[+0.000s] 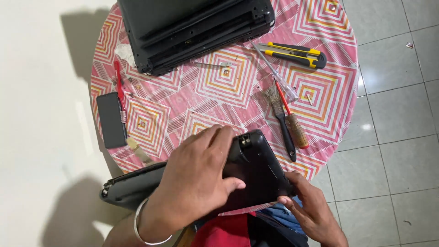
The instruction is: The person aligns the bottom cover with the laptop chassis and presses it into place. They then use a screwdriver to tighten screws along the edges of the cover to secure it.
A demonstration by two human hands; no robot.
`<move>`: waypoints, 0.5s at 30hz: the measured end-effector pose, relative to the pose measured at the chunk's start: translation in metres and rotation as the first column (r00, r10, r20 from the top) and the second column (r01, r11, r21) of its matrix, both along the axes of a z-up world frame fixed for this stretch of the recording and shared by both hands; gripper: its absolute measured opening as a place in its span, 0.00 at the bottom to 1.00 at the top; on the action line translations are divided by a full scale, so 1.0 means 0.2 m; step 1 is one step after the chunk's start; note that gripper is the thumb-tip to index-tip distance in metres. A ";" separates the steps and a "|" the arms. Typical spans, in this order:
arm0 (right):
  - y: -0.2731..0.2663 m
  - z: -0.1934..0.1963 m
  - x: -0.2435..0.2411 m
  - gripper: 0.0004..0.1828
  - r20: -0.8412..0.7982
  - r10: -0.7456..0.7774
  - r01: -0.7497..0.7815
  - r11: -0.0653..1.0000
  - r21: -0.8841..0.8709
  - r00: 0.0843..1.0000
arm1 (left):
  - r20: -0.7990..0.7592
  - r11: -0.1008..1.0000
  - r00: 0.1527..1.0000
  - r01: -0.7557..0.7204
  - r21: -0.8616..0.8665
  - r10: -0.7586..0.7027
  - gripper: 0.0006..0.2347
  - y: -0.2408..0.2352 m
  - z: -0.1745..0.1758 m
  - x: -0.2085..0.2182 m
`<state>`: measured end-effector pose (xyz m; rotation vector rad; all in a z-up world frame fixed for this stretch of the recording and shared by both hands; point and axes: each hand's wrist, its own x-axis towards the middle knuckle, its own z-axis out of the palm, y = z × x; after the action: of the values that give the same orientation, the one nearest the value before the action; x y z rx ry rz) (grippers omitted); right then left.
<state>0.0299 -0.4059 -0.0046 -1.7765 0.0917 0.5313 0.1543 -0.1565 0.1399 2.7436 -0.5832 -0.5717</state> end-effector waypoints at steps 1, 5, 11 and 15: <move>0.00 -0.01 -0.01 0.29 0.032 0.023 -0.023 1.000 0.000 0.999 | 0.091 1.000 0.995 0.026 0.015 -0.027 0.35 -0.01 0.01 -0.05; -0.01 -0.04 -0.04 0.19 0.136 0.034 -0.043 0.997 0.060 0.990 | 0.260 0.993 0.960 0.088 0.078 -0.106 0.33 -0.03 0.06 -0.19; -0.03 -0.13 -0.12 0.16 0.134 -0.043 0.025 0.990 0.135 0.990 | 0.374 0.992 0.919 0.124 0.034 -0.128 0.30 -0.05 0.12 -0.26; -0.01 -0.04 -0.10 0.18 0.142 -0.027 0.016 0.997 0.080 0.990 | 0.447 0.992 0.887 0.125 0.005 -0.114 0.32 -0.07 0.14 -0.29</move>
<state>0.0093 -0.4078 -0.0134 -1.7293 -0.0096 0.3860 0.0969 -0.1701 0.1673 2.8375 -0.8597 0.0581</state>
